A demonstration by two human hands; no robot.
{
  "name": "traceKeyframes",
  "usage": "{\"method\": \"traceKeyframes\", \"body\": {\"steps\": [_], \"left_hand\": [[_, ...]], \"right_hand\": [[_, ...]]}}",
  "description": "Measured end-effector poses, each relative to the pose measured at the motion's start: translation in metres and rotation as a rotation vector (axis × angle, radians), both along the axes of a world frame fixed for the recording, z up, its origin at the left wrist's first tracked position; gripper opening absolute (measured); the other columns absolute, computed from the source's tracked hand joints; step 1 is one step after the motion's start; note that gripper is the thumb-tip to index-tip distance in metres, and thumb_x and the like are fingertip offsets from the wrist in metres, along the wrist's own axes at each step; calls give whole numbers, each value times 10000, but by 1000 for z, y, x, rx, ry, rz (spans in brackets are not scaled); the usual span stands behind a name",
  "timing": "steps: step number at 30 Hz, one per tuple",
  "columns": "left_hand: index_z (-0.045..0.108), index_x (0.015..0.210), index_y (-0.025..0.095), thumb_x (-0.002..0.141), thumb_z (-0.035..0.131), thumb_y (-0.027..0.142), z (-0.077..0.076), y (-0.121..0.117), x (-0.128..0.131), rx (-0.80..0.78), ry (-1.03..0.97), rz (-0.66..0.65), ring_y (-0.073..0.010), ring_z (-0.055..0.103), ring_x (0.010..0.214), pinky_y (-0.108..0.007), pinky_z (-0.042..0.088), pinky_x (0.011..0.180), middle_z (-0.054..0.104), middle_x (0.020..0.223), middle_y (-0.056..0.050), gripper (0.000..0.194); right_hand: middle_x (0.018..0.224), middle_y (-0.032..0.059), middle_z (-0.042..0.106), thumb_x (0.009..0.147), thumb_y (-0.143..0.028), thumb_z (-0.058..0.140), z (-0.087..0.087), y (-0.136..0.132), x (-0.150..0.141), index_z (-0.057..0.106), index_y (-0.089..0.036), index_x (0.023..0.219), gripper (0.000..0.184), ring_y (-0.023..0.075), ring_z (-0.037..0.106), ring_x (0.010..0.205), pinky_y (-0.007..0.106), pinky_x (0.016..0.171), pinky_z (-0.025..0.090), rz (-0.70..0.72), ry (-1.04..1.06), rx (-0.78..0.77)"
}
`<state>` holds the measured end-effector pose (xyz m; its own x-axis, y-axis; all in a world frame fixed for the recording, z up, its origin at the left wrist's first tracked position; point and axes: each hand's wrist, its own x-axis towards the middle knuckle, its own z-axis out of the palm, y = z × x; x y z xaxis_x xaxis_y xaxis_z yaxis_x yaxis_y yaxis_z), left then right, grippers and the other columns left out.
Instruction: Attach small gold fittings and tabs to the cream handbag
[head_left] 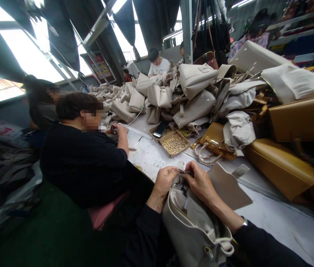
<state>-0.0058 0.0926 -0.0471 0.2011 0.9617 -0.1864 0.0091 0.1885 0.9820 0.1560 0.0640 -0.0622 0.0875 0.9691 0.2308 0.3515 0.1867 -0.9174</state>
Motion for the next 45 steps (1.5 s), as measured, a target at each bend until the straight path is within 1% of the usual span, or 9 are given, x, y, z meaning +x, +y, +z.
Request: {"method": "traceKeyframes", "body": {"steps": [2, 5, 8, 10, 14, 21, 26, 35, 45], "left_hand": [[763, 844, 114, 760, 800, 503, 5, -2, -1, 6, 11, -20, -145, 594, 667, -241, 461, 627, 709, 763, -52, 399], [788, 991, 125, 728, 810, 318, 16, -7, -3, 62, 111, -115, -193, 656, 827, -264, 505, 755, 763, 926, -67, 327], [789, 1027, 140, 719, 733, 196, 23, -10, -1, 149, 303, -68, -213, 673, 883, -271, 507, 797, 776, 951, -52, 319], [788, 1016, 142, 744, 685, 197, 24, -12, 1, 174, 375, 2, -216, 680, 877, -273, 507, 787, 781, 932, -48, 296], [794, 994, 147, 763, 666, 211, 23, -12, 3, 213, 457, 38, -212, 674, 847, -271, 495, 764, 781, 896, -45, 272], [799, 905, 151, 746, 688, 220, 27, -12, 2, 224, 476, 59, -192, 651, 765, -256, 476, 711, 757, 809, -29, 206], [784, 912, 162, 754, 664, 221, 26, -14, 3, 246, 479, 87, -183, 643, 773, -250, 475, 726, 752, 818, -18, 207], [775, 893, 151, 735, 651, 210, 26, -13, 5, 264, 504, 110, -178, 634, 749, -247, 471, 708, 740, 794, -18, 209], [791, 859, 157, 697, 668, 218, 26, -6, -4, 270, 508, 45, -154, 593, 672, -232, 444, 645, 706, 716, 9, 213]], "right_hand": [[741, -17, 579, 792, -289, 607, 0, 3, 2, 474, -247, 849, 151, 200, 522, 685, 305, 658, 367, -10, -4, -18], [739, -13, 579, 781, -270, 589, -1, 7, 5, 490, -240, 834, 116, 197, 528, 692, 303, 654, 368, 4, 4, -25], [773, -8, 607, 799, -265, 599, -1, 10, 4, 529, -231, 860, 99, 195, 553, 732, 300, 688, 391, 30, 27, -10], [794, -2, 628, 806, -260, 614, 0, 11, 3, 556, -225, 877, 98, 195, 568, 754, 299, 706, 405, 46, 48, 1], [807, 5, 664, 814, -250, 640, 0, 13, 4, 606, -215, 885, 87, 199, 595, 774, 300, 720, 426, 78, 74, 8], [789, -4, 700, 868, -279, 619, -1, 15, 9, 674, -214, 863, 85, 185, 623, 732, 282, 687, 449, 173, 136, 8], [763, -8, 703, 833, -229, 632, -1, 17, 6, 674, -220, 832, 43, 186, 622, 721, 276, 675, 431, 143, 128, 23], [762, -11, 701, 812, -195, 617, 3, 16, 5, 680, -226, 827, 72, 192, 617, 734, 290, 700, 416, 141, 130, 34], [794, -6, 717, 760, -252, 692, -2, 25, 9, 712, -212, 841, 93, 184, 630, 752, 299, 736, 480, 274, 339, -29]]}}
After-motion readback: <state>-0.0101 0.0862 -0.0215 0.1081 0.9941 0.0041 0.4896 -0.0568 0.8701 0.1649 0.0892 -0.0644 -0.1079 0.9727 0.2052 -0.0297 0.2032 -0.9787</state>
